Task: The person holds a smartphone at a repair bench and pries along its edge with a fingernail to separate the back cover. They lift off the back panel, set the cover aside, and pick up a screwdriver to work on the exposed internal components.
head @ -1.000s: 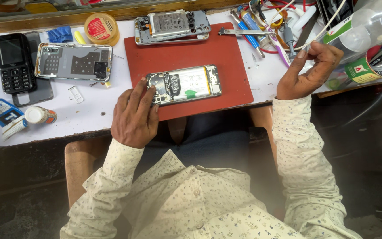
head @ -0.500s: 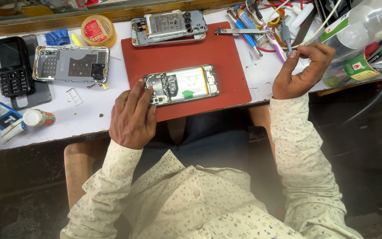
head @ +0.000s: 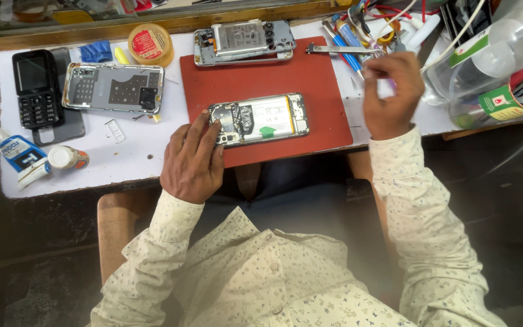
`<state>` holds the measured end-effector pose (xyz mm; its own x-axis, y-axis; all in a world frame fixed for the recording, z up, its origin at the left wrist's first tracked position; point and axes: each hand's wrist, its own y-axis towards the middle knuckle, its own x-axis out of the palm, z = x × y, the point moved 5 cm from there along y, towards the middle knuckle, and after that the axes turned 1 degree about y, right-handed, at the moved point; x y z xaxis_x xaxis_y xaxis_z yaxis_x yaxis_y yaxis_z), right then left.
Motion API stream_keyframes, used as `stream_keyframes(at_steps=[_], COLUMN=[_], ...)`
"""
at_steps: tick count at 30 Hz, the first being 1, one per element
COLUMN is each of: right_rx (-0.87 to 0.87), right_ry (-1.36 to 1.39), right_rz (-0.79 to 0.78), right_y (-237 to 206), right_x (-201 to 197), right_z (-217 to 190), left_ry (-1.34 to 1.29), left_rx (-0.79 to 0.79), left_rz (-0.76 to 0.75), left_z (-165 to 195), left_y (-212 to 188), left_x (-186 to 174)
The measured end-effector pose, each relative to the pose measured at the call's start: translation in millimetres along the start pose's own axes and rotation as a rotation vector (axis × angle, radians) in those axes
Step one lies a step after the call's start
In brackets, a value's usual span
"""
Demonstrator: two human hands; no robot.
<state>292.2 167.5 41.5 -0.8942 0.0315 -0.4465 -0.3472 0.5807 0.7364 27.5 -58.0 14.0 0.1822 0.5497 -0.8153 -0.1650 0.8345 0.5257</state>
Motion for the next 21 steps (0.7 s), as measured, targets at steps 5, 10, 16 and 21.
stream_keyframes(at_steps=[5,10,16,21], right_rx=[-0.091,-0.043,-0.035,0.202], right_ry=[0.075,-0.068,-0.043,0.319], right_rz=[-0.283,-0.357,-0.366,-0.341], right_y=[43.6,71.5,66.0,70.0], right_x=[68.3,127.7,140.3,133.9], right_z=[-9.7,6.8,21.7,37.6], left_ry=[-0.003,0.006,-0.013,-0.009], left_rx=[0.01,0.009,0.005,0.009], left_rz=[-0.007,0.009,0.009,0.019], left_z=[0.4,1.8,2.7,3.3], left_y=[-1.5,0.5,-0.2,-0.2], left_x=[0.8,1.1,1.5,2.6])
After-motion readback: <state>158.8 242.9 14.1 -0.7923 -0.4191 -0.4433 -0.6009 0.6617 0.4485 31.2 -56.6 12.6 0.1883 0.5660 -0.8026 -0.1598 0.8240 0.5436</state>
